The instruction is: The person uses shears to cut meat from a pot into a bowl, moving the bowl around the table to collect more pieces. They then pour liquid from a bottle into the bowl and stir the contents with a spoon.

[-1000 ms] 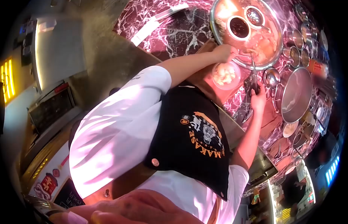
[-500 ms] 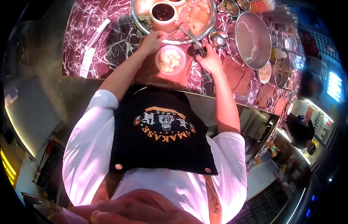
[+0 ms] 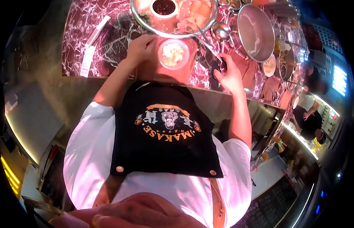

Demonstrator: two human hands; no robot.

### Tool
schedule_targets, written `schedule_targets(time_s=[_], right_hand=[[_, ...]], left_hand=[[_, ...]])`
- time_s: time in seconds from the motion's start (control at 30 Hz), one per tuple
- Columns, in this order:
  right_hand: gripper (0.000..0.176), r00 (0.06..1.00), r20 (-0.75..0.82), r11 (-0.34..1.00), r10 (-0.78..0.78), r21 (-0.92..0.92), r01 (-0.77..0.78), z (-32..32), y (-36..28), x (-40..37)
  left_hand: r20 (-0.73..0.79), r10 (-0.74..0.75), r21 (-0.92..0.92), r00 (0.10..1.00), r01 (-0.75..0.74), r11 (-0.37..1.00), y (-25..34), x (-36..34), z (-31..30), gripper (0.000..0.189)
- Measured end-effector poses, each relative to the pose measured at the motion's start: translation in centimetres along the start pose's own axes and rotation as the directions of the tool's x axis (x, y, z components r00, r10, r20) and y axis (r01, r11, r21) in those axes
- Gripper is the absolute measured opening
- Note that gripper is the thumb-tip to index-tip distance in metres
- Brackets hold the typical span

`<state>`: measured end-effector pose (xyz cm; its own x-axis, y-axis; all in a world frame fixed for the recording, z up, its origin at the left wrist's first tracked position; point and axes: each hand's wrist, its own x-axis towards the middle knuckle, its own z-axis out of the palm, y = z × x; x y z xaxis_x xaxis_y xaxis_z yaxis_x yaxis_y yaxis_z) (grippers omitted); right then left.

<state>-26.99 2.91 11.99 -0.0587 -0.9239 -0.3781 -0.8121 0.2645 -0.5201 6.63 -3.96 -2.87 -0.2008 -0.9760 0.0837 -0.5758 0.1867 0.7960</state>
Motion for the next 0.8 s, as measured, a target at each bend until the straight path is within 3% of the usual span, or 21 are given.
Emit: schedule_targets(time_s=[0.17, 0.2, 0.3, 0.33, 0.47, 0.53, 0.63, 0.67, 0.8], right_hand=[[0.059, 0.985, 0.159, 0.994, -0.063, -0.074, 0.076, 3.1, -2.8, -2.5], [0.06, 0.975, 0.219, 0.993, 0.027, -0.121, 0.0, 3.5, -3.6, -2.8], [0.06, 0.981, 0.192, 0.998, -0.014, -0.052, 0.025, 5.8, -2.1, -3.7], [0.06, 0.983, 0.166, 0.992, -0.081, -0.079, 0.095, 6.1, -1.7, -3.9], [0.058, 0.989, 0.133, 0.98, -0.071, -0.178, 0.094, 6.7, -0.3, -4.5], [0.057, 0.974, 0.147, 0.956, -0.171, -0.216, 0.201, 6.2, 1.2, -4.8], [0.057, 0.986, 0.165, 0.97, -0.037, -0.231, 0.076, 3.3, 0.4, -6.3], [0.056, 0.979, 0.177, 0.926, 0.098, -0.376, -0.025, 2.3, -1.3, -6.6], [0.054, 0.988, 0.15, 0.892, -0.034, -0.44, 0.097, 2.3, -2.5, -6.3]], left_hand=[[0.124, 0.08, 0.082, 0.989, -0.091, 0.993, 0.9, -6.3, -2.8, 0.023], [0.131, 0.078, 0.08, 0.988, -0.089, 0.993, 0.6, -7.1, -2.6, 0.023], [0.112, 0.064, 0.064, 0.992, -0.072, 0.995, -0.1, -9.0, -2.3, 0.023], [0.107, 0.052, 0.083, 0.993, -0.061, 0.995, 0.0, -9.4, -2.2, 0.022], [0.114, 0.026, 0.13, 0.993, -0.041, 0.991, 0.2, -10.1, -1.3, 0.018], [0.127, 0.004, 0.149, 0.992, -0.023, 0.989, 0.3, -10.0, -1.2, 0.018], [0.138, -0.018, 0.161, 0.99, -0.004, 0.987, 0.2, -9.7, -1.4, 0.015], [0.138, -0.012, 0.15, 0.99, -0.009, 0.989, 0.2, -9.5, -1.5, 0.014], [0.177, -0.014, 0.147, 0.984, -0.012, 0.989, 1.3, -8.9, -1.6, 0.018]])
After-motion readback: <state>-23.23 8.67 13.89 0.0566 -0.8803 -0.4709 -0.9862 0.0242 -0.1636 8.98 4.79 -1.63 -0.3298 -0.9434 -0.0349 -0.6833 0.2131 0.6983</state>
